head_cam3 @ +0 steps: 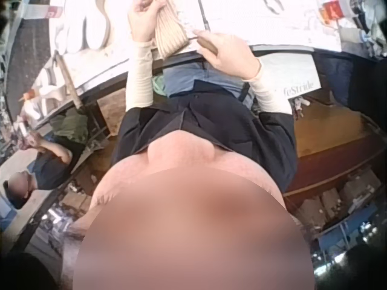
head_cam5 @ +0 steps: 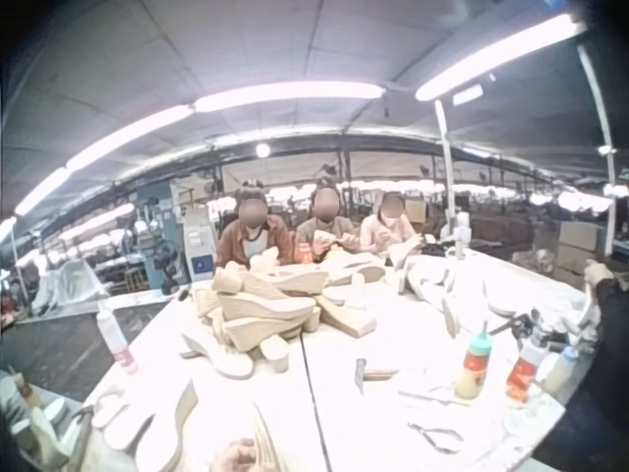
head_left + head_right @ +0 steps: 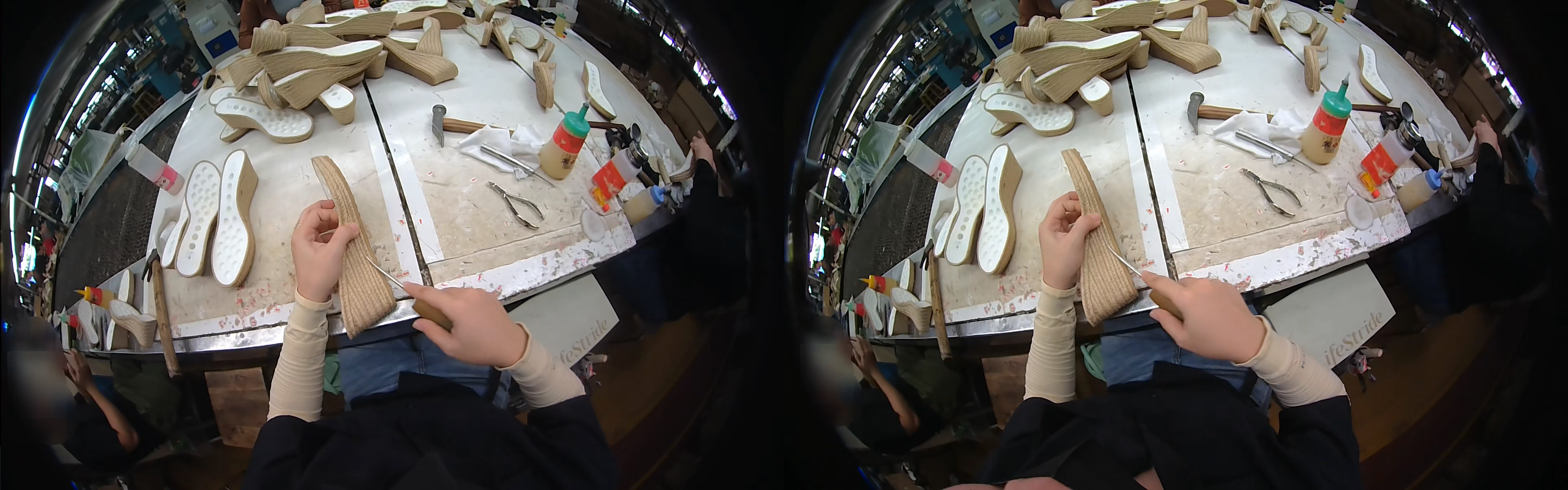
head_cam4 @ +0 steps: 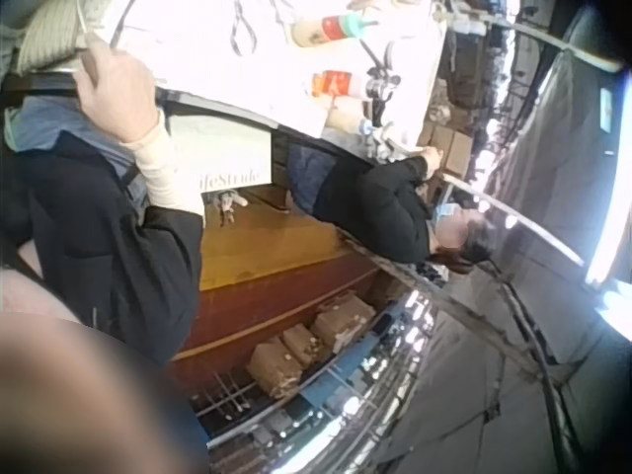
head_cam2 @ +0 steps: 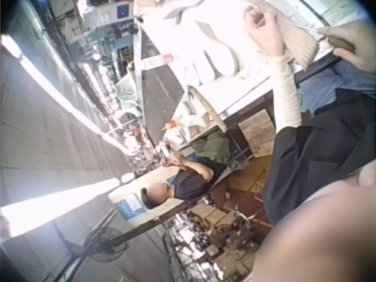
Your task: The person trims the edges of a woven shoe heel using a small knife and a metal tool. They repeatedly scrape and smooth the heel surface, then place the finished piece aside and pick up another heel to continue the process.
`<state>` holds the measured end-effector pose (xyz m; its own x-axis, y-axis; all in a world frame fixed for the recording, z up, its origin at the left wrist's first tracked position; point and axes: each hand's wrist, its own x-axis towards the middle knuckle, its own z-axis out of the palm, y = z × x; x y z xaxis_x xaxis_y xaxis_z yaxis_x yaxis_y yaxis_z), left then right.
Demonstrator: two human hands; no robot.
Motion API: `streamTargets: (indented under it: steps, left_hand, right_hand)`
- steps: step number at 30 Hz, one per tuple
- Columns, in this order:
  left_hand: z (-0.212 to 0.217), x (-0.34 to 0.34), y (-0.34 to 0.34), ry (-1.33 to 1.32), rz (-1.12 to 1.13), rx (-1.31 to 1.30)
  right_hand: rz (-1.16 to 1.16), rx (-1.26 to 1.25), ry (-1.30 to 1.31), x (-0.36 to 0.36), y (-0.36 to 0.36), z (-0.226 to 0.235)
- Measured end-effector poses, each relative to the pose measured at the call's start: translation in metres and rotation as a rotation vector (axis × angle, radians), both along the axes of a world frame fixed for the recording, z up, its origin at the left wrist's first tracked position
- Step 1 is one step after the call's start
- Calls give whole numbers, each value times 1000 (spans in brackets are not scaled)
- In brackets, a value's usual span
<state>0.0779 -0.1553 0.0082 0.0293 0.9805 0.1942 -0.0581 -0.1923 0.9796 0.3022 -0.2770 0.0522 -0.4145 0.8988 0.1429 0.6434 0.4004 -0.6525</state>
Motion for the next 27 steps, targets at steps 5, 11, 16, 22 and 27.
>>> streamTargets:
  steps: [5,11,16,22,27]
  left_hand:
    - [-4,4,-4,-133,28,-27]
    - [-10,4,-1,-173,30,-47]
    - [-6,0,6,-209,1,-99]
    - [-7,-7,-6,-339,61,-185]
    - [-9,-12,-34,-270,64,-8]
  right_hand:
    - [-75,54,285,17,7,-3]
    - [-290,76,410,24,12,-13]
    - [-330,-4,575,17,21,-42]
    - [-370,75,702,14,20,-54]
    - [-320,31,630,17,21,-51]
